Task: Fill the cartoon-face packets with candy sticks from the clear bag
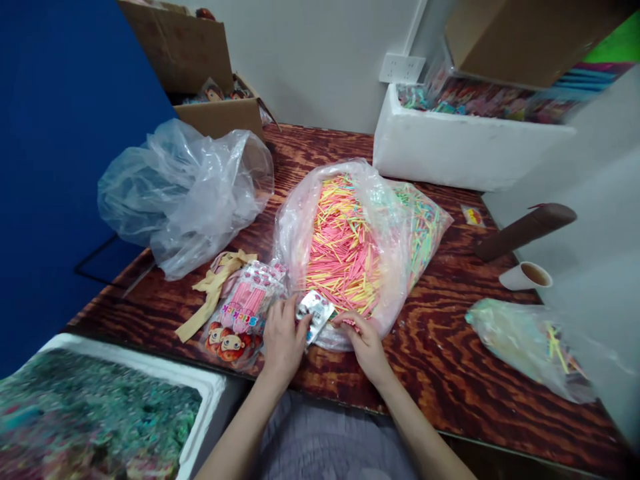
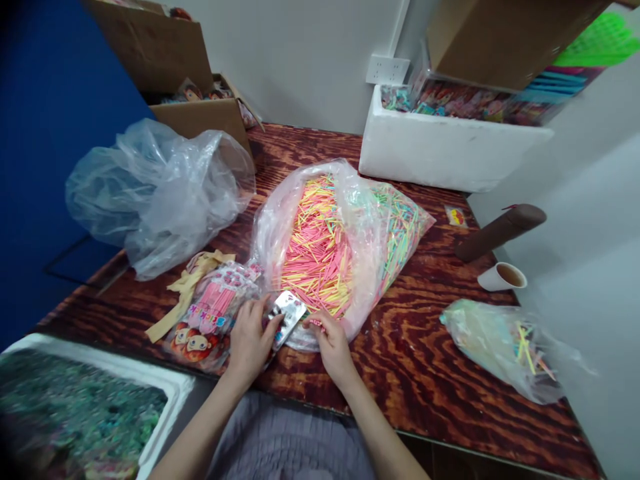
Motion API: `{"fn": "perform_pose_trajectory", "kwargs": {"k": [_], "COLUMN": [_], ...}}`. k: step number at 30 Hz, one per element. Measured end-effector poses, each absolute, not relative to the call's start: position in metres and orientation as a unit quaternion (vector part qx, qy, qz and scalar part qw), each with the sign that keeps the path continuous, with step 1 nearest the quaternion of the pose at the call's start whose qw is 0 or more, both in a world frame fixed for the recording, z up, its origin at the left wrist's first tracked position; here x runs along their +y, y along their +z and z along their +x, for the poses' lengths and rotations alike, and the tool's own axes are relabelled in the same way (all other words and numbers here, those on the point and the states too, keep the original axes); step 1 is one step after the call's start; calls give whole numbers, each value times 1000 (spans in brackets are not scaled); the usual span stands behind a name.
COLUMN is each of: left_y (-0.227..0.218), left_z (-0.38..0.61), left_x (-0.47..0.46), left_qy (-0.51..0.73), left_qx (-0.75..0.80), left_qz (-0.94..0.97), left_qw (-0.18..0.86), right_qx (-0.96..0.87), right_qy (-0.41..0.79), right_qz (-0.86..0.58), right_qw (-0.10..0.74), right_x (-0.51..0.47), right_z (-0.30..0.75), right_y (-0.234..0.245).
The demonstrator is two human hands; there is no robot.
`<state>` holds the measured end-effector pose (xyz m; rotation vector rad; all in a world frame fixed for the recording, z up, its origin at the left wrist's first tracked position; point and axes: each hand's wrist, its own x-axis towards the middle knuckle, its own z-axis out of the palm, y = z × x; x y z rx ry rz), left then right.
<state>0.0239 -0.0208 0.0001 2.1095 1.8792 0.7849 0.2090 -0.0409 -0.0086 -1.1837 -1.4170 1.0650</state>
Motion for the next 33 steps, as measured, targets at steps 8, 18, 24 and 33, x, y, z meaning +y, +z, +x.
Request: {"fn": "perform_pose_trajectory", "kwargs": {"k": [8,18,24,33], "left_y": [-1,10,6,0], "left_z": [27,24,20,12], "left_x": [-16,-12,-10,-8], "left_qy": [316,326,313,308], "left_qx": [643,616,603,573], "left_qz": [685,698,714,752], "left_qw": [134,160,170,110], "right_qx": [-583,-580,-588,-594], "right_qy": [439,438,428,423], "right_qz": [-482,-480,-476,-479], "right_qw": [485,491,494,488], "right_x": [-42,-43,-42,-43], "right_z": [209,208,208,209], "right_y": [-9,-10,-11,-10]}}
